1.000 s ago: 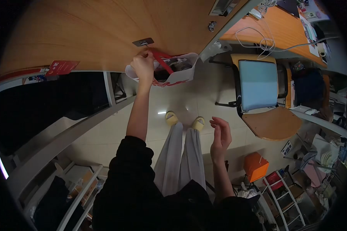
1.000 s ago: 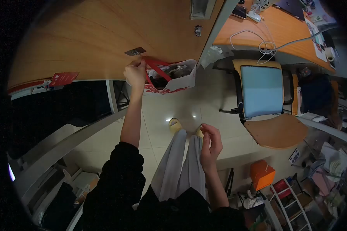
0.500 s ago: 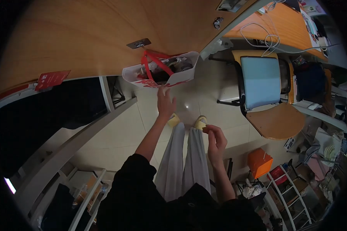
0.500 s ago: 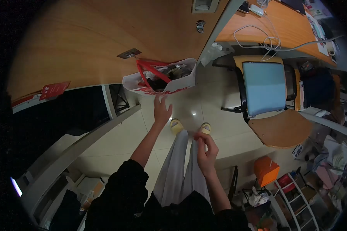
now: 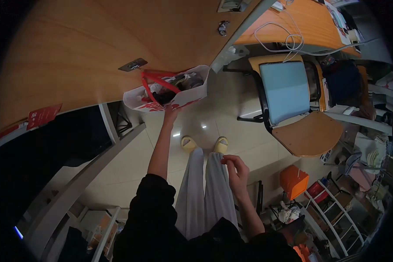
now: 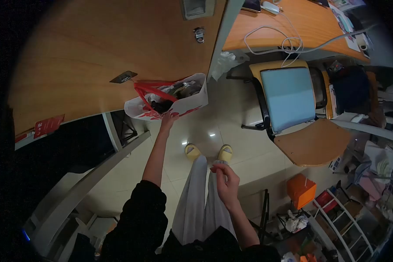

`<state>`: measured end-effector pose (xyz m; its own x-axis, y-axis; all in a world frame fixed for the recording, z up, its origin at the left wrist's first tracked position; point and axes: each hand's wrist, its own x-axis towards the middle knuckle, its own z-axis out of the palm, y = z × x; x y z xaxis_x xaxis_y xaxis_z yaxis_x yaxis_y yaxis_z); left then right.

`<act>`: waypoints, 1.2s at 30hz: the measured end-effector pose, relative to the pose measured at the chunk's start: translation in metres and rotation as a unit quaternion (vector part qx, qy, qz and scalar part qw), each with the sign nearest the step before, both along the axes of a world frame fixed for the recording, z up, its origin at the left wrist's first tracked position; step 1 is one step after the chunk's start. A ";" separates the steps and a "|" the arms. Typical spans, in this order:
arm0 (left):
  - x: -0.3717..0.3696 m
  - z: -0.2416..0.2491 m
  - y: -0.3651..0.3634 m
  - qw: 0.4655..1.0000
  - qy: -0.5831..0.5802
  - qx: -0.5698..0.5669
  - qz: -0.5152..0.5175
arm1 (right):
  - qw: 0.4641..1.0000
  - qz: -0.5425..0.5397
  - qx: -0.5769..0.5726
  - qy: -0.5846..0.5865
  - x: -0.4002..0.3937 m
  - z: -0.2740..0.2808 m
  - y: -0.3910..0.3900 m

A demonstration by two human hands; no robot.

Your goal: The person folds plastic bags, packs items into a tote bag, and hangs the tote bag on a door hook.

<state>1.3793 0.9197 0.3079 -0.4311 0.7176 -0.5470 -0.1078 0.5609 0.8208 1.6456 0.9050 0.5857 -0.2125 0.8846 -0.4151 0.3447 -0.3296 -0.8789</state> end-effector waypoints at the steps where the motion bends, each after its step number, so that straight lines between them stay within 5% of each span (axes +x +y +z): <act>1: -0.003 0.002 0.001 0.999 0.003 -0.024 -0.022 | 1.000 0.004 0.005 0.004 0.000 -0.001 0.001; 3: -0.002 0.010 0.000 0.998 0.007 -0.044 -0.052 | 1.000 0.000 0.014 0.007 -0.001 0.002 0.002; 5: 0.005 0.034 -0.015 0.998 -0.023 -0.042 -0.051 | 0.994 -0.011 -0.108 -0.009 -0.002 0.008 0.002; 11: 0.056 0.195 -0.053 0.989 -0.061 -0.038 -0.126 | 0.994 0.084 0.002 -0.071 0.013 0.017 -0.012; 13: 0.071 0.269 -0.054 0.970 0.043 -0.139 -0.195 | 0.983 0.114 -0.022 -0.142 0.017 0.036 -0.011; 14: 0.075 0.288 -0.059 0.963 0.103 -0.105 -0.226 | 0.963 0.155 -0.054 -0.212 0.020 0.044 -0.010; 18: 0.087 0.361 -0.072 0.918 0.226 -0.054 -0.322 | 0.979 0.080 0.001 -0.188 0.039 0.058 -0.026; 22: 0.113 0.424 -0.087 0.923 0.235 0.043 -0.303 | 0.992 0.039 0.074 -0.098 0.053 0.069 -0.037; 24: 0.136 0.448 -0.095 0.953 0.124 0.110 -0.253 | 0.985 0.046 0.150 -0.068 0.061 0.072 -0.044; 25: 0.150 0.455 -0.096 0.950 0.129 0.117 -0.259 | 0.990 0.060 0.120 -0.043 0.065 0.078 -0.046; 27: 0.181 0.466 -0.100 0.847 0.290 0.299 -0.330 | 0.993 0.063 0.096 -0.015 0.071 0.080 -0.058; 29: 0.209 0.465 -0.120 0.835 0.259 0.312 -0.371 | 0.972 0.099 -0.056 0.203 0.078 0.070 -0.078; 32: 0.264 0.466 -0.145 0.820 0.219 0.327 -0.417 | 0.952 0.042 -0.111 0.283 0.119 0.079 -0.093; 34: 0.304 0.461 -0.167 0.846 0.226 0.336 -0.346 | 0.914 -0.008 -0.176 0.366 0.149 0.093 -0.113; 36: 0.337 0.453 -0.187 0.799 0.272 0.346 -0.409 | 0.861 -0.058 -0.232 0.448 0.182 0.113 -0.132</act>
